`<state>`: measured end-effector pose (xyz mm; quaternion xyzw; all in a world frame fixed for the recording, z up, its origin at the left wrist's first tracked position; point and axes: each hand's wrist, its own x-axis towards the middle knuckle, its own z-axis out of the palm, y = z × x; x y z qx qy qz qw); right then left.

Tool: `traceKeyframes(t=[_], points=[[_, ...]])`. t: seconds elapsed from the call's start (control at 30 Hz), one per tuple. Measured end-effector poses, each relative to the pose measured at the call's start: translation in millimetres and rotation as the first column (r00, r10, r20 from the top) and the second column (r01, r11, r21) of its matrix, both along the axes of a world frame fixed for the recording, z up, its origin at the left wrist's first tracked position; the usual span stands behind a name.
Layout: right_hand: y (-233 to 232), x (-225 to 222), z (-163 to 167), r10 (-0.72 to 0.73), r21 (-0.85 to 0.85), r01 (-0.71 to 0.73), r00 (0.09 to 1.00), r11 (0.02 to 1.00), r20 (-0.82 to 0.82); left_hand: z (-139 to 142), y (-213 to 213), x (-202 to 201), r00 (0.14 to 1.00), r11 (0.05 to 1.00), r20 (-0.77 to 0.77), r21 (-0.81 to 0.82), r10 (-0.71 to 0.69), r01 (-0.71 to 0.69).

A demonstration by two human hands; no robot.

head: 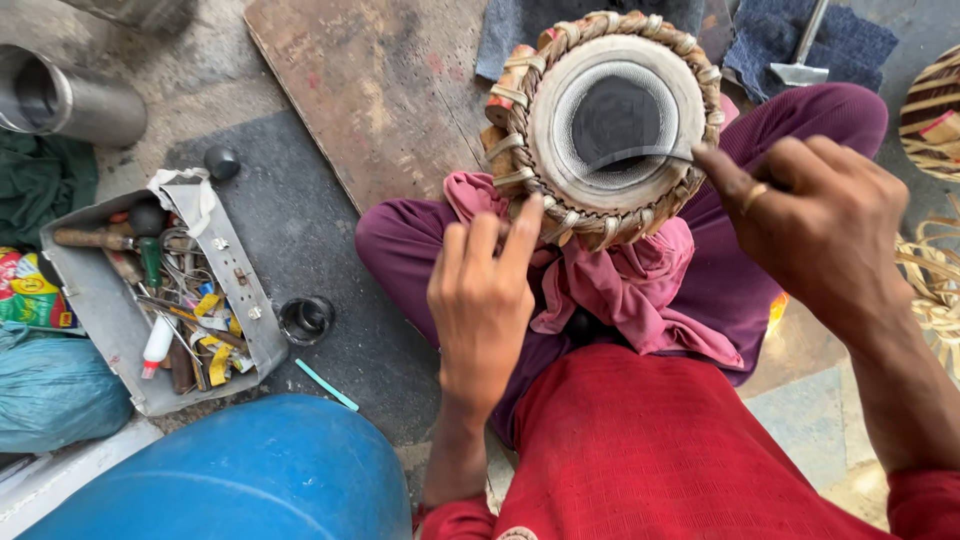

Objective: The person sits cross-legged on the floor with a tabla drum on their lap and rubs black paste onto the center of the drumhead by hand. They take more paste from a cloth on the floor, spread it evenly over the playing surface, and later use a flat metal file to smooth the edge of the head.

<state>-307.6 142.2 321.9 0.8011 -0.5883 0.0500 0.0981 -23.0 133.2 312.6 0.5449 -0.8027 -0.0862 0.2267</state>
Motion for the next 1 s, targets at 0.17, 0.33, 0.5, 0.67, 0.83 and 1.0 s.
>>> traceKeyframes(t=[0.17, 0.33, 0.5, 0.67, 0.83, 1.0], points=[[-12, -4, -9, 0.086, -0.269, -0.106, 0.993, 0.957, -0.087, -3, -3, -13, 0.994, 0.992, -0.026, -0.073, 0.102, -0.103], [-50, 2, -14, 0.031, -0.191, -0.042, 0.998, 0.981, -0.058, -8, -32, -33, 0.977, 0.973, -0.024, -0.081, 0.214, -0.215], [-40, 0, 2, 0.136, -0.209, -0.152, 0.987, 0.966, -0.091, -3, -6, -26, 0.989, 0.989, 0.001, 0.014, 0.150, -0.150], [-25, -11, 10, 0.214, -0.122, -0.215, 0.977, 0.969, -0.017, 2, 24, -22, 0.991, 0.989, -0.050, 0.089, 0.126, -0.121], [-57, -8, -7, 0.160, -0.234, -0.159, 0.987, 0.959, -0.016, 1, -5, -38, 0.971, 0.971, -0.063, -0.038, 0.233, -0.235], [-80, -10, -12, 0.191, -0.345, -0.213, 0.977, 0.914, -0.097, -3, -30, -43, 0.964, 0.965, -0.031, -0.003, 0.264, -0.264]])
